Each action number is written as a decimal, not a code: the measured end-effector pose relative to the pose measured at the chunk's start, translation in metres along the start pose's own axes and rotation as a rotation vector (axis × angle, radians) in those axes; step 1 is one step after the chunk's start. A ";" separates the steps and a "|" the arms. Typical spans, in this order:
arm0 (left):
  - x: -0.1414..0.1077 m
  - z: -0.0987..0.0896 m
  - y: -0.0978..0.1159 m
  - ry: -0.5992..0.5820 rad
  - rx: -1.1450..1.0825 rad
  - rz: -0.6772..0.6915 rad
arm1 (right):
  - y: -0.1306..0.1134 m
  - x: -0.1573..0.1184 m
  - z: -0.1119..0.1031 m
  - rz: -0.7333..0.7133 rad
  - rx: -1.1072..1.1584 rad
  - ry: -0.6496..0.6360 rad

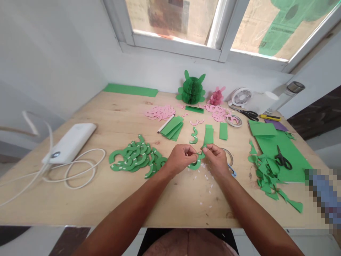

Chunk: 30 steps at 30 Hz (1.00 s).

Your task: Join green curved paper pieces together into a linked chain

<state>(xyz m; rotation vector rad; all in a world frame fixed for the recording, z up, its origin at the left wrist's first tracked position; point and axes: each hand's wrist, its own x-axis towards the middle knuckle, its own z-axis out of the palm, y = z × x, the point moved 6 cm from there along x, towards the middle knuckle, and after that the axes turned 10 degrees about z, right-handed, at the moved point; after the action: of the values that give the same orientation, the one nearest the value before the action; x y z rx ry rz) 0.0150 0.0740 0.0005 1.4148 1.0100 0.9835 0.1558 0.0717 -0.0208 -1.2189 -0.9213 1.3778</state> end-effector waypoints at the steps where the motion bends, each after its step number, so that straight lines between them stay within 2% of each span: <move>1: 0.000 0.000 0.000 -0.003 0.003 0.001 | 0.000 0.000 0.000 0.000 0.000 0.005; 6: 0.000 0.000 -0.001 -0.007 0.009 0.005 | 0.000 0.000 -0.002 0.001 0.008 0.030; 17: -0.001 0.000 0.002 -0.002 -0.017 -0.020 | -0.002 -0.001 0.001 0.016 0.023 -0.013; 21: -0.002 -0.002 0.007 -0.065 -0.057 -0.039 | -0.002 -0.001 0.001 0.021 0.027 -0.010; 27: 0.000 -0.012 0.013 -0.025 -0.224 0.004 | -0.002 -0.006 0.011 0.069 0.045 -0.163; 30: -0.001 -0.008 0.010 -0.071 -0.308 -0.037 | -0.003 -0.009 0.018 0.088 0.021 -0.251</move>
<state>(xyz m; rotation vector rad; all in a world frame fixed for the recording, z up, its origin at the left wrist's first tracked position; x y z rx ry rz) 0.0073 0.0750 0.0112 1.1640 0.7909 1.0069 0.1387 0.0646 -0.0126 -1.0977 -1.0335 1.6331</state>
